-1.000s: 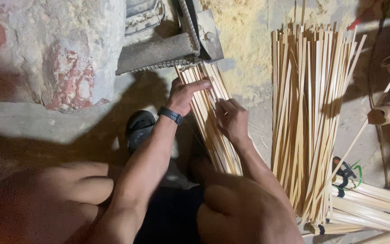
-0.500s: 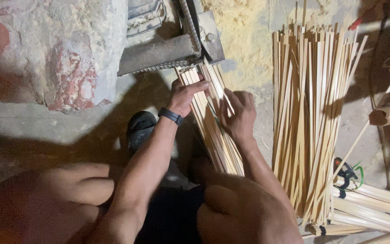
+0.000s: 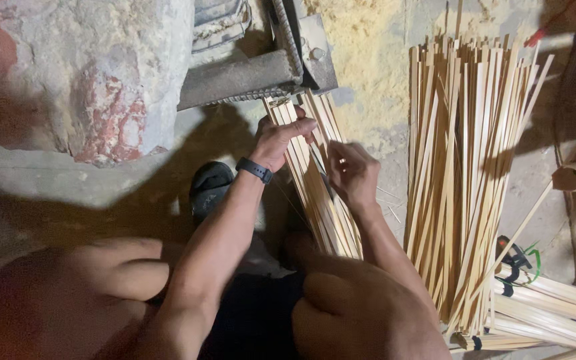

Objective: The person sits on the floor and uses a manual cutting machine to trim the ends of thin wooden strips. They hold a bundle of strips, feed them through the cutter, and then place the trimmed strips into a pile.

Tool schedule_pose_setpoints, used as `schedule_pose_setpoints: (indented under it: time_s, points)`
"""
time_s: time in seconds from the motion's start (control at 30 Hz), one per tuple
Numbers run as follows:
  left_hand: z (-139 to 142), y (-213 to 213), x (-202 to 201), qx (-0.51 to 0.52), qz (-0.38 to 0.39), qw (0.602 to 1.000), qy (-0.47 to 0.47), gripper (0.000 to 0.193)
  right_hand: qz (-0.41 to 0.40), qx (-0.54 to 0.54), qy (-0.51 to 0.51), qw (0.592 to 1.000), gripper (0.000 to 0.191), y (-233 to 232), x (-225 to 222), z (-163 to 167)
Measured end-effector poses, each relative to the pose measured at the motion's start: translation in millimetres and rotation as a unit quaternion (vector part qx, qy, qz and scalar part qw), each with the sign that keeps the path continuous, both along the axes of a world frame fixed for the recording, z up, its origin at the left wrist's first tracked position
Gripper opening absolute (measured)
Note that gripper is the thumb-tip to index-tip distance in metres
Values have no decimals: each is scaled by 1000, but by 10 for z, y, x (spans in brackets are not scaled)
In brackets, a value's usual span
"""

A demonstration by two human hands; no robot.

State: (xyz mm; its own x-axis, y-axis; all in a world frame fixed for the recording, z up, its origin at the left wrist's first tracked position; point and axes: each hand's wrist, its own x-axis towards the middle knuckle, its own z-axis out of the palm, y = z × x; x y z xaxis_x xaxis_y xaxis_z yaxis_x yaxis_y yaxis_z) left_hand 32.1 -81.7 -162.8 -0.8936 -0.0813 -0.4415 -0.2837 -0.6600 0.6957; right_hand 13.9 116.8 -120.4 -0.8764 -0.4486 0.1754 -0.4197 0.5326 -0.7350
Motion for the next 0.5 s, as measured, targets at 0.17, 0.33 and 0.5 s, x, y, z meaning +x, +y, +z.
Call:
schedule_pose_setpoints:
  time_s: [0.17,0.33,0.5]
  points:
    - [-123,32,-30,-44,-29,996,-71,40,-39,-5,42,998,10,-220,-68,31]
    - [-338,44,-22,-72,-31,995,-69,42,-52,0,36,998,16,-366,-84,195]
    - [-508,85,38,14,37,996,-78,31,-54,9,80,995,14,-628,-323,175]
